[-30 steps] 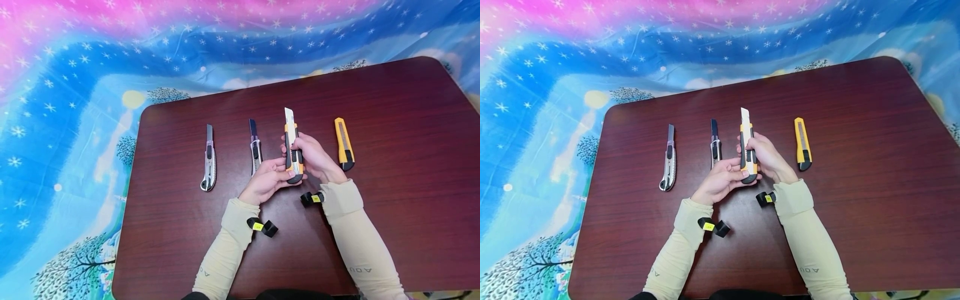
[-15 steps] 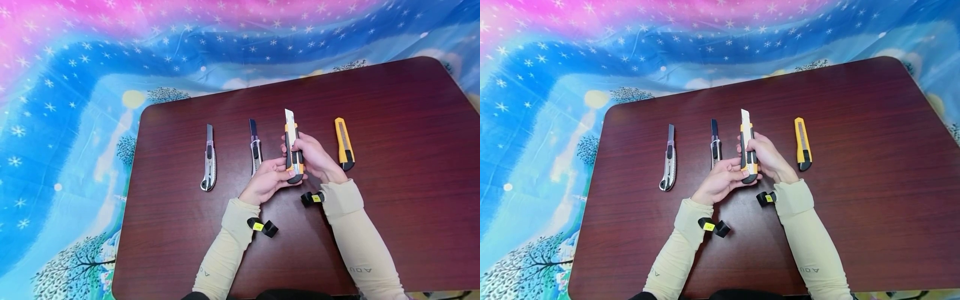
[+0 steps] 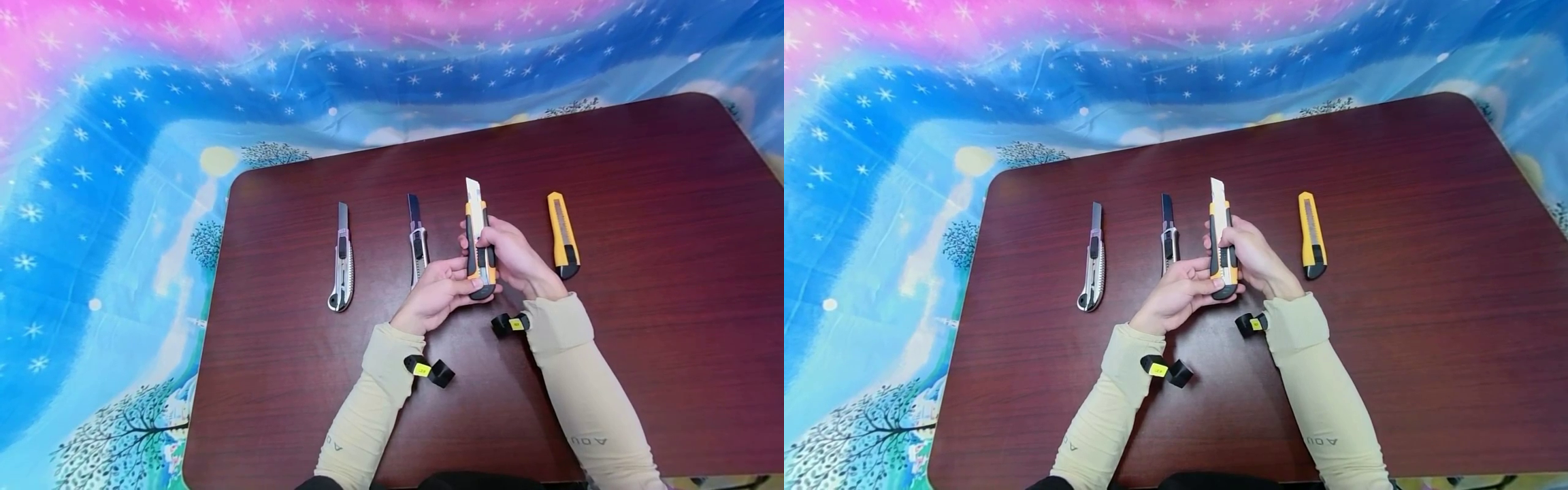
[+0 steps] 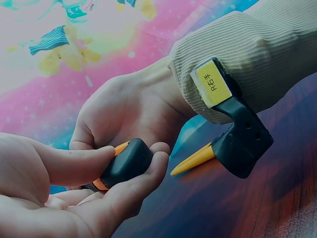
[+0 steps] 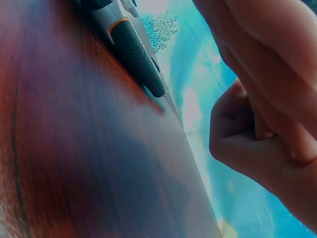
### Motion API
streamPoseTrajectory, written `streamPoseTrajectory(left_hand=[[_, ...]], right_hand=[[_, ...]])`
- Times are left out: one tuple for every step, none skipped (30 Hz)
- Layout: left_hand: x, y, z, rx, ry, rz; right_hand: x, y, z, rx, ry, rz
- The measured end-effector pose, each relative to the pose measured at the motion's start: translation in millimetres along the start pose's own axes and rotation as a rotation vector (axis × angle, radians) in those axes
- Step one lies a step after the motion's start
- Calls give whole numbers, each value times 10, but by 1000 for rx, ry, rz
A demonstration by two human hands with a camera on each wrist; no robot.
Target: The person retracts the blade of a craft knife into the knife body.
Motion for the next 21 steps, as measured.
streamPoseTrajectory(left_hand=[[-1, -1, 0, 1, 0, 1], [-2, -3, 1, 1, 0, 3], [-3, -2, 1, 2, 1, 2], [-3, -1, 4, 3, 3, 1], [-2, -1, 7, 4, 5, 1], [0, 0, 10, 5, 7, 0], [1, 2, 12, 5, 8, -3], [1, 4, 15, 5, 9, -3], [2, 5, 17, 7, 11, -4], [4, 6, 17, 9, 12, -4], [4, 8, 15, 11, 11, -5], [5, 11, 13, 11, 12, -6], [5, 13, 12, 13, 13, -5], [6, 14, 10, 15, 15, -4], [7, 17, 8, 18, 17, -4], [6, 18, 5, 19, 16, -3], [3, 17, 6, 19, 18, -3], [2, 17, 8, 19, 20, -1], [-1, 14, 10, 18, 20, 1], [-4, 12, 11, 17, 21, 2], [-9, 11, 13, 15, 20, 2]], right_hand=[[0, 0, -2, -4, -3, 1], [-1, 0, -2, -5, -3, 2], [-2, 1, -2, -4, -3, 3], [-4, 2, -1, -3, -2, 4], [-6, 3, 0, 1, -1, 4], [-7, 5, 2, 5, 1, 4], [-9, 6, 3, 7, 2, 5], [-10, 6, 3, 7, 3, 6], [-10, 5, 2, 6, 3, 8], [-10, 4, 3, 4, 4, 8], [-9, 3, 2, 1, 2, 7], [-8, 1, 2, 1, 0, 6], [-8, -2, 2, 1, -2, 5], [-6, -6, 2, 8, -4, 5], [-4, -9, 4, 15, -4, 4], [-3, -11, 4, 18, -6, 4], [-3, -13, 6, 22, -10, 5], [-3, -14, 8, 29, -11, 6], [-2, -16, 6, 30, -14, 9], [-1, -18, 5, 30, -16, 13], [-2, -17, 6, 26, -19, 16]])
Point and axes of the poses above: each hand's wrist, its own x-axis away from the middle knuckle, its own z-axis out of the back of the hand, y = z × x, the point moved 7 cm from there along -x, towards the middle knuckle, and after that the axes turned 2 degrees about -y, right-handed, at the moved point
